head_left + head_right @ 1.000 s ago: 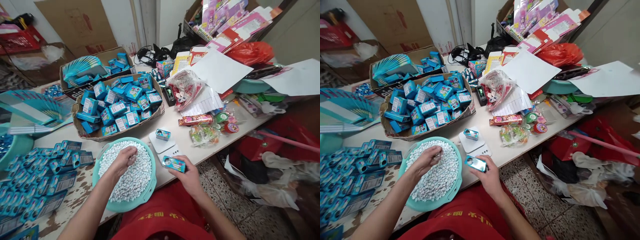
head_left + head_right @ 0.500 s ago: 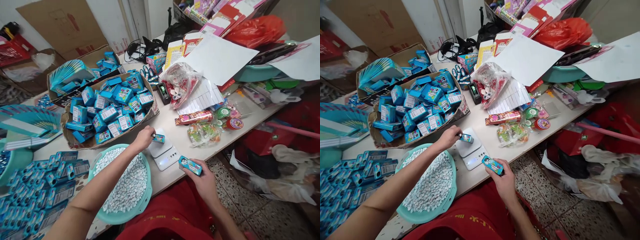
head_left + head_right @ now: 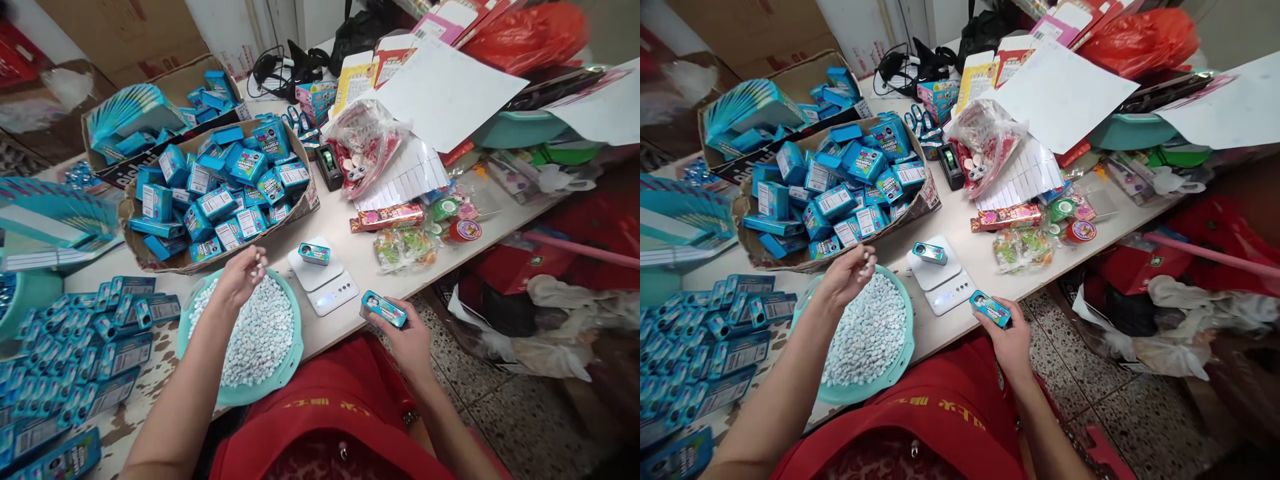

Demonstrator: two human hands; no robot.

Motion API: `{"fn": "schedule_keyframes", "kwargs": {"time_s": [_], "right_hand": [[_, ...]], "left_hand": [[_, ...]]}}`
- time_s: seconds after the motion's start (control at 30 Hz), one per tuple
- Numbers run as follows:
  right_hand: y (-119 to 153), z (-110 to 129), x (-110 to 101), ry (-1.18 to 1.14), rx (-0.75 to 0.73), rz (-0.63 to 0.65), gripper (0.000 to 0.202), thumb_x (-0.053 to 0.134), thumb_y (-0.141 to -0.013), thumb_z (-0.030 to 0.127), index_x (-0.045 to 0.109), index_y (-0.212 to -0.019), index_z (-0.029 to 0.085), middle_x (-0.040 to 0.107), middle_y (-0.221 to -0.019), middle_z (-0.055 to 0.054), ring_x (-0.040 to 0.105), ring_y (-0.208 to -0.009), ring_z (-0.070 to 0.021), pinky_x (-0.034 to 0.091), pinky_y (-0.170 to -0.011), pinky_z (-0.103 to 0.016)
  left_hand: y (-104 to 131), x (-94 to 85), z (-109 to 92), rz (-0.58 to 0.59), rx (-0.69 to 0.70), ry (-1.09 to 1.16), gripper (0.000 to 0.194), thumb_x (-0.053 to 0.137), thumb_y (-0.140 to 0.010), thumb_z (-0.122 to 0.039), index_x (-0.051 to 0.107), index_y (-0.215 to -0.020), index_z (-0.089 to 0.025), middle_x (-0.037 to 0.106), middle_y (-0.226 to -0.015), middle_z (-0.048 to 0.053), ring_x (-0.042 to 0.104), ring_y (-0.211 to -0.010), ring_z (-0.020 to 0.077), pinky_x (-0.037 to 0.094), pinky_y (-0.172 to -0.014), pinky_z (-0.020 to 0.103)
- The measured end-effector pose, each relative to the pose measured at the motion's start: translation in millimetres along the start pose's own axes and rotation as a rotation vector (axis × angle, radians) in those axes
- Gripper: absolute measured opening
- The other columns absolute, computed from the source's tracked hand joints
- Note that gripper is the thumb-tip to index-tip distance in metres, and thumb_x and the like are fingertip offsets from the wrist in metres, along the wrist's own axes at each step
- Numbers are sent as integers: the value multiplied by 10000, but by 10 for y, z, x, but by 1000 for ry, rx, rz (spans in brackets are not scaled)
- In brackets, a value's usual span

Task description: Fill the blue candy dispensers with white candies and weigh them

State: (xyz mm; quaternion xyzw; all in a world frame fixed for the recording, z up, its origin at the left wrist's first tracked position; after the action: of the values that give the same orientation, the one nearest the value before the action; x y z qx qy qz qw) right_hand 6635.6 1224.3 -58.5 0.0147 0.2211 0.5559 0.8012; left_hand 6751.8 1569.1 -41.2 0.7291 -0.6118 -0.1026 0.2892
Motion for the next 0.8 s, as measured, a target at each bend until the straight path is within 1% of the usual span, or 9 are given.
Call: {"fn": "schedule_keyframes", "kwargs": {"time_s": [0.1, 0.17, 0.23, 0.37, 0.47, 0.57, 0.63, 0.7, 0.8], "right_hand": [[66, -56, -40, -8, 19, -20, 446, 757, -619, 441, 639, -957, 176, 663, -890, -62, 611, -817, -218, 493, -784, -383], [105, -85, -49, -11, 33, -29, 456, 759, -608, 448, 639, -952, 173, 663, -880, -62, 610, -803, -216, 496, -771, -379], [139, -106, -44, -17, 47, -33, 468, 760, -601, 454, 637, -954, 172, 665, -885, -63, 608, -795, -213, 496, -762, -374], [192, -124, -18, -30, 64, -33, 485, 760, -596, 459, 633, -964, 171, 668, -898, -66, 609, -791, -210, 497, -764, -374], [216, -144, 1, -22, 65, -24, 488, 757, -601, 460, 633, -972, 168, 674, -895, -70, 614, -791, -216, 498, -769, -381], [221, -210, 11, -11, 85, -16, 501, 752, -607, 467, 630, -990, 168, 680, -902, -71, 616, -792, -220, 496, -768, -384], [211, -254, 27, -11, 100, -4, 509, 750, -607, 474, 627, -997, 170, 682, -906, -70, 615, -794, -221, 494, -769, -382], [194, -276, 52, -19, 110, 13, 514, 749, -603, 482, 625, -994, 171, 683, -905, -67, 615, -797, -222, 492, -772, -380], [169, -263, 75, -18, 120, 28, 510, 744, -598, 494, 627, -976, 173, 684, -892, -61, 614, -792, -224, 491, -764, -375]], "left_hand": [[260, -384, 200, -103, -73, -77, 352, 689, -655, -435, 515, -650, -128, 433, -506, -41, 346, -397, 29, 203, -355, 147], [380, -516, 306, -121, -96, -198, 368, 679, -652, -461, 512, -651, -133, 431, -509, -45, 331, -390, 29, 199, -355, 153], [442, -527, 360, -86, -85, -293, 371, 660, -654, -484, 530, -703, -140, 450, -528, -46, 340, -388, 38, 213, -359, 167], [441, -431, 358, -30, -22, -438, 348, 648, -647, -456, 554, -766, -143, 504, -582, -30, 429, -454, 72, 311, -412, 195], [354, -309, 353, 15, 6, -499, 298, 614, -657, -401, 572, -788, -136, 528, -594, -12, 496, -524, 107, 369, -469, 216], [192, -112, 329, 75, 28, -608, 219, 549, -676, -306, 583, -807, -134, 545, -595, 0, 528, -550, 130, 400, -508, 238], [50, 86, 244, 108, 87, -771, 181, 511, -692, -234, 586, -830, -143, 553, -600, -1, 531, -543, 132, 406, -530, 246], [-96, 329, 123, 127, 173, -964, 171, 498, -707, -182, 592, -848, -159, 574, -629, 2, 546, -557, 133, 401, -556, 248], [-282, 699, 0, 154, 285, -1217, 122, 533, -735, -213, 613, -822, -183, 612, -707, 21, 578, -652, 159, 370, -583, 253]]}}
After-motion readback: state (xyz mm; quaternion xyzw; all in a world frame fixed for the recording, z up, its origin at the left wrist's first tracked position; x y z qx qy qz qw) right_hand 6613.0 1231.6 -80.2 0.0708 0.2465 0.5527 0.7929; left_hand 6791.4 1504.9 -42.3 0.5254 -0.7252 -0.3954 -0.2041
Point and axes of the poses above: each hand's wrist, its own y-axis away from the middle knuckle, its own x-axis out of the palm, z = x × y, the point moved 10 cm from there along -y, towards the middle knuckle
